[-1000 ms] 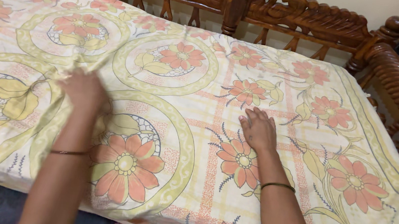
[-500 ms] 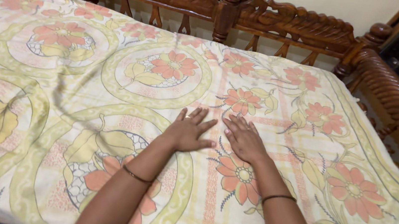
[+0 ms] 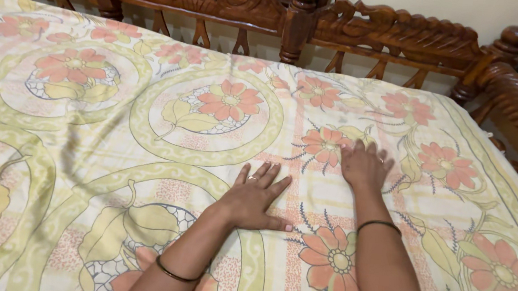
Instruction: The person smooths a floral-patterned bedsheet over a mattress on a wooden bed frame. They tuck the sheet under the mattress at the corners and along the sides, then continue smoothing the surface to remove wrinkles.
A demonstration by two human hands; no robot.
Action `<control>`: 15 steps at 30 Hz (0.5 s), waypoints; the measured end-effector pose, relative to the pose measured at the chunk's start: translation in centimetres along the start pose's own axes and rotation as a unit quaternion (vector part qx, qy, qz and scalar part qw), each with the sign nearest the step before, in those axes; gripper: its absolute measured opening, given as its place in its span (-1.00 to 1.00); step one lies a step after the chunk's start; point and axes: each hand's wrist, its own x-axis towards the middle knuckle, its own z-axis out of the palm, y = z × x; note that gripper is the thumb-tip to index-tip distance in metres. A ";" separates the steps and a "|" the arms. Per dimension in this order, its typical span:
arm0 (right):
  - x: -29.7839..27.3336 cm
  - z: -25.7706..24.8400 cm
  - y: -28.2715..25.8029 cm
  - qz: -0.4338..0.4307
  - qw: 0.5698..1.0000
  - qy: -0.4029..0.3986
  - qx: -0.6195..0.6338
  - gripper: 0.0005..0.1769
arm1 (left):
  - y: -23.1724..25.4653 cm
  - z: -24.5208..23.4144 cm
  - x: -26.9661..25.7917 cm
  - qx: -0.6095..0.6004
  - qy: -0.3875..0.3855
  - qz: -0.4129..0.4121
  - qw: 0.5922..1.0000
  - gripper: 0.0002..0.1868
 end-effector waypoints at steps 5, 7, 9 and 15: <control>0.9 0.6 0.9 -0.080 0.994 0.057 0.054 -0.49 | 0.0 0.1 -0.2 -0.025 0.005 0.009 1.000 0.23; 2.8 0.7 0.6 -0.073 0.995 0.055 0.028 -0.49 | -0.1 -0.1 -0.2 -0.044 0.024 0.012 0.999 0.19; 3.8 0.7 0.1 -0.060 0.997 0.045 0.035 -0.50 | -0.3 0.1 -0.5 -0.072 0.053 0.016 0.996 0.12; 5.4 -0.6 -1.1 0.010 0.996 -0.018 0.081 -0.56 | -2.1 0.2 1.6 -0.049 0.237 -0.171 0.955 -0.22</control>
